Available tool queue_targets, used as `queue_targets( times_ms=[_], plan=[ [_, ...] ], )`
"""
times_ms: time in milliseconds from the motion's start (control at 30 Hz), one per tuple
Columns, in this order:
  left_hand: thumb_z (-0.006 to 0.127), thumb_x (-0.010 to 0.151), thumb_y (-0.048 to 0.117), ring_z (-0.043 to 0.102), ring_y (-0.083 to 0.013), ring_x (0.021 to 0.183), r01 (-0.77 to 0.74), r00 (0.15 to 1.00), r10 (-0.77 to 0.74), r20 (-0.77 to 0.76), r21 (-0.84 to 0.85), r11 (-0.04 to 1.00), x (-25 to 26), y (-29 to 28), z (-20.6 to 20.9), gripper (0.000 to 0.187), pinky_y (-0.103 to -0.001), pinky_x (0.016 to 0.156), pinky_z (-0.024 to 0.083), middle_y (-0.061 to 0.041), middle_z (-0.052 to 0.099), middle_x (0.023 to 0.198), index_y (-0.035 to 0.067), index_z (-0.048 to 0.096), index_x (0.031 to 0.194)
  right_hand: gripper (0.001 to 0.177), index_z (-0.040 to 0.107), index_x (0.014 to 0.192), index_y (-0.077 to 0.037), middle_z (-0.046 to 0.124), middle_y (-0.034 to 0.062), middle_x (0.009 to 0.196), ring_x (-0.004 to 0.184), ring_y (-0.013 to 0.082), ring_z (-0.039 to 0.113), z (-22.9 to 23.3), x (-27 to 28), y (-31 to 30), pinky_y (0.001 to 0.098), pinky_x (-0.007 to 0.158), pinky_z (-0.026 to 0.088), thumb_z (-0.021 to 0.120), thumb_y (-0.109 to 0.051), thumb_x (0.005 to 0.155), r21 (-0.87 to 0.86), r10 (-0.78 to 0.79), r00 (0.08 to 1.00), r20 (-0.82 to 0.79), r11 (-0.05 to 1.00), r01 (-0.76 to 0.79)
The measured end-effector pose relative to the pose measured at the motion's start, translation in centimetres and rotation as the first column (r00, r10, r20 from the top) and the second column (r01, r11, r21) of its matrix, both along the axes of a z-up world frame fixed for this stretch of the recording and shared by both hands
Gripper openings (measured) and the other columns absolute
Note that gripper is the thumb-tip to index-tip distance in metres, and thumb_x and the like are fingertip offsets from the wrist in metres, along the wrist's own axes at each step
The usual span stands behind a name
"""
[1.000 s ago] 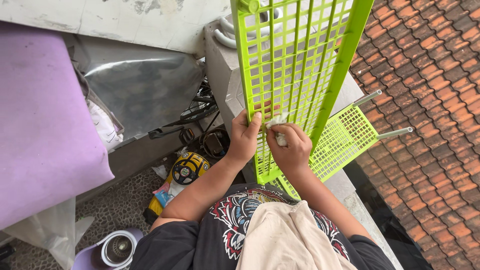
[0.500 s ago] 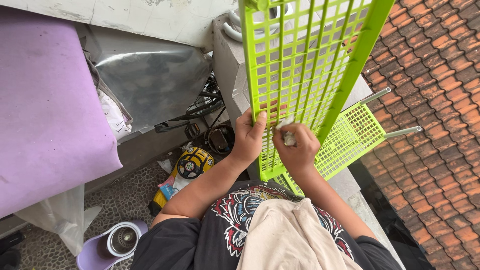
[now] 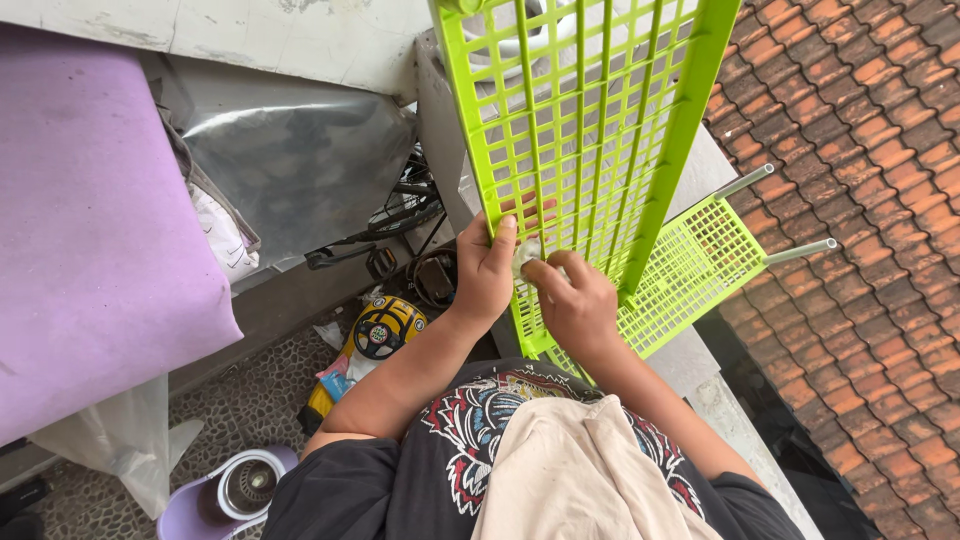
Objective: The person wipes the surface and edges of a green plastic grid tray using a white cloth, handling the tray with both hands.
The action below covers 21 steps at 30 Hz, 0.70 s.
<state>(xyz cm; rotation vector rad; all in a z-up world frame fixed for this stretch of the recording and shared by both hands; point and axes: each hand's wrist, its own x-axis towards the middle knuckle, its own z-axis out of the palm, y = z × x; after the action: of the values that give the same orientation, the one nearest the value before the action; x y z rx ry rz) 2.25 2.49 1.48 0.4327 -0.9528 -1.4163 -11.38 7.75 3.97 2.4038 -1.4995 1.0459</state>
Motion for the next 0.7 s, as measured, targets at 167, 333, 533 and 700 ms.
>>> queue_targets(
  times_ms=[167,333,533,700],
  plan=[
    [0.042,0.114,0.015,0.071,-0.0214,0.113,-0.019,0.999,0.019,0.032,-0.009,1.000,-0.2,0.0,0.2,0.035,-0.036,0.101,0.058,-0.018,0.070,0.127,-0.009,0.057,0.135,0.024,0.074,0.101,-0.014,0.064,0.0049,0.090,0.068,0.0241,0.065,-0.9,0.4,0.4,0.0395,0.059,0.052,0.075,-0.003,0.080,-0.007,0.054,0.997,-0.063,0.998,-0.054],
    [0.040,0.114,0.016,0.069,-0.0230,0.118,0.009,1.000,-0.009,-0.002,0.014,1.000,0.4,-0.4,0.8,0.038,-0.037,0.103,0.057,-0.019,0.068,0.132,-0.009,0.053,0.139,0.020,0.077,0.098,-0.014,0.065,0.0059,0.086,0.066,0.0224,0.064,-0.8,-1.3,-0.5,0.0380,0.058,0.051,0.077,0.000,0.084,-0.099,-0.082,0.996,0.044,0.991,0.086],
    [0.040,0.114,0.017,0.069,-0.0240,0.119,0.025,1.000,-0.025,-0.019,0.008,1.000,-0.1,-0.6,1.1,0.038,-0.038,0.104,0.058,-0.020,0.068,0.133,-0.009,0.052,0.140,0.024,0.075,0.100,-0.011,0.065,0.0060,0.089,0.073,0.0236,0.065,-0.4,-0.7,-0.5,0.0378,0.063,0.053,0.076,0.000,0.079,-0.137,0.045,0.998,0.041,0.990,-0.039],
    [0.041,0.114,0.016,0.069,-0.0235,0.119,0.036,0.999,-0.036,-0.017,0.012,0.999,-0.5,-0.8,0.6,0.037,-0.038,0.105,0.057,-0.020,0.068,0.132,-0.009,0.052,0.139,0.026,0.072,0.104,-0.010,0.064,0.0034,0.089,0.076,0.0217,0.065,0.8,-0.3,-0.9,0.0368,0.065,0.052,0.079,-0.005,0.079,-0.094,0.160,0.984,-0.078,0.982,-0.167]
  ],
)
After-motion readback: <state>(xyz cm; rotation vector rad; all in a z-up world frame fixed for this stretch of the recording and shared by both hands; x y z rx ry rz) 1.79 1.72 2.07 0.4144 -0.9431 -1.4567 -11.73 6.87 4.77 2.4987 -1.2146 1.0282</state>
